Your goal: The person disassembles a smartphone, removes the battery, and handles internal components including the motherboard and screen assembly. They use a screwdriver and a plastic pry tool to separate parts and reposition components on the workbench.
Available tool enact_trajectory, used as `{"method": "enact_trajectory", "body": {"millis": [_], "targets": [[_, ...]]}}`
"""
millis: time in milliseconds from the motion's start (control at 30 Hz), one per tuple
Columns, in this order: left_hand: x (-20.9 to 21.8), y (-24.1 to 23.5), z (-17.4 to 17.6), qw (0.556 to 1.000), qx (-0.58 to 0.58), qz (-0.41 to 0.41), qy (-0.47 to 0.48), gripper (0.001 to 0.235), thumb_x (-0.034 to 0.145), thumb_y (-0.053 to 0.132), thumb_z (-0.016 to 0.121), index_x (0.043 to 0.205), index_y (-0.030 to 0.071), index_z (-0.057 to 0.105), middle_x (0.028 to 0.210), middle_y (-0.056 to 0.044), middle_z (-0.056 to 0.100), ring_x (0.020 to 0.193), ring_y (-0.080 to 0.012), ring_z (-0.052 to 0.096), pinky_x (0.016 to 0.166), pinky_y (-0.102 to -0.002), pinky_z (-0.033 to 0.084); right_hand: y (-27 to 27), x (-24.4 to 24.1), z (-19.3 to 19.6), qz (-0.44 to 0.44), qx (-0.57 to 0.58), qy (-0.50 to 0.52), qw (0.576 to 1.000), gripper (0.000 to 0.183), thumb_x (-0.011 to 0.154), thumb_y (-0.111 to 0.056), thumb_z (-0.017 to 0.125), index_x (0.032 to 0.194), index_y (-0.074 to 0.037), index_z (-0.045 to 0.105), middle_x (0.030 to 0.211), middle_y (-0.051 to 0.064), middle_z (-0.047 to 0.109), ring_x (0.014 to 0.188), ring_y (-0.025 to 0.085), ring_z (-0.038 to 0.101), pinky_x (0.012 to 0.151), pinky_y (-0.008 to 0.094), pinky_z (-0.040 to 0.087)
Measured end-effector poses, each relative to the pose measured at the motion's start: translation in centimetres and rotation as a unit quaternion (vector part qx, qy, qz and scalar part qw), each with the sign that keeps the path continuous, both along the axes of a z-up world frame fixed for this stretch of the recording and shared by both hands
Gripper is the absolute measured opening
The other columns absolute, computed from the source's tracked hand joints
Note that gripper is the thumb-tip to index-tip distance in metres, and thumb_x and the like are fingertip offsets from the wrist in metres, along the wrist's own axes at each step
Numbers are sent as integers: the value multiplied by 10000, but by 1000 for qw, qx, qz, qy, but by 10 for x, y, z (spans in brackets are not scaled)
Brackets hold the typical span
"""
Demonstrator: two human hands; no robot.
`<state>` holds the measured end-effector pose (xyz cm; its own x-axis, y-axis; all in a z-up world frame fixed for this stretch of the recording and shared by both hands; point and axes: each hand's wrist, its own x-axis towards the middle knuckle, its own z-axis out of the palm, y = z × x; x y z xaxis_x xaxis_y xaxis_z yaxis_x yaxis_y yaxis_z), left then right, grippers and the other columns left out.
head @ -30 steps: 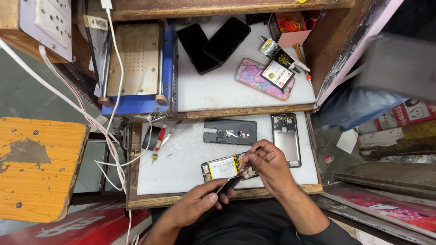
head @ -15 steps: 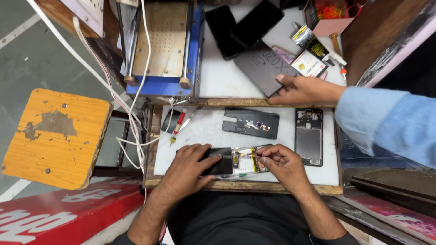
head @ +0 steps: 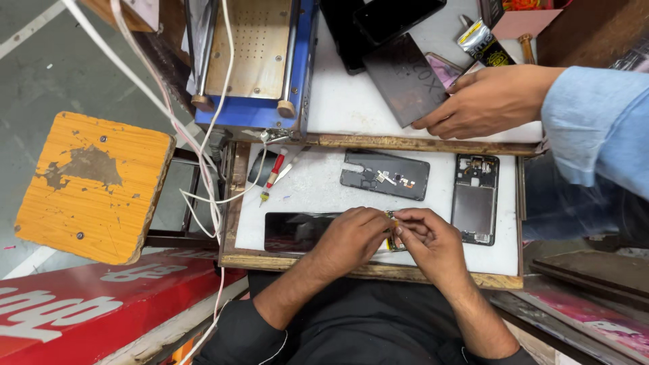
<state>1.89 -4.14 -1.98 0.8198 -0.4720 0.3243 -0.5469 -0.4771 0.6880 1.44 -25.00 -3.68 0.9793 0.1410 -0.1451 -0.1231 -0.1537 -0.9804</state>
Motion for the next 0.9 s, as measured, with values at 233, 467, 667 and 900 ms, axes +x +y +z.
{"method": "enact_trajectory", "body": {"millis": [233,467,667,900], "targets": [[5,6,-20,997,46,7,-54,236,867,85,745,1100,51,721,1058,-67,702,935,-259,660,841,-408,511,-14,-12,14,-40,-248,-250,935,202,853,24,719,1042,-49,723,1138,107,752,1234,314,673,1021,404,554],[8,3,-19,990,119,-20,-69,301,844,69,695,1144,50,720,1042,-50,668,933,-243,627,827,-403,498,-15,-20,10,-17,-296,-294,908,224,831,14,740,1031,-86,745,1186,79,723,1396,393,521,1131,473,463],[10,0,-14,986,146,-33,-72,343,847,58,685,1188,45,718,1067,-55,653,939,-237,611,833,-396,490,-17,-19,6,-27,-285,-283,916,220,842,6,737,1033,-102,750,1192,69,722,1412,391,508,1134,469,466],[9,0,-16,984,162,-46,-58,371,887,45,670,1257,38,697,1110,-59,650,965,-213,611,871,-379,496,-20,-20,0,-26,-287,-271,918,187,876,-11,732,1033,-110,753,1213,53,722,1433,368,491,1147,447,474]]}}
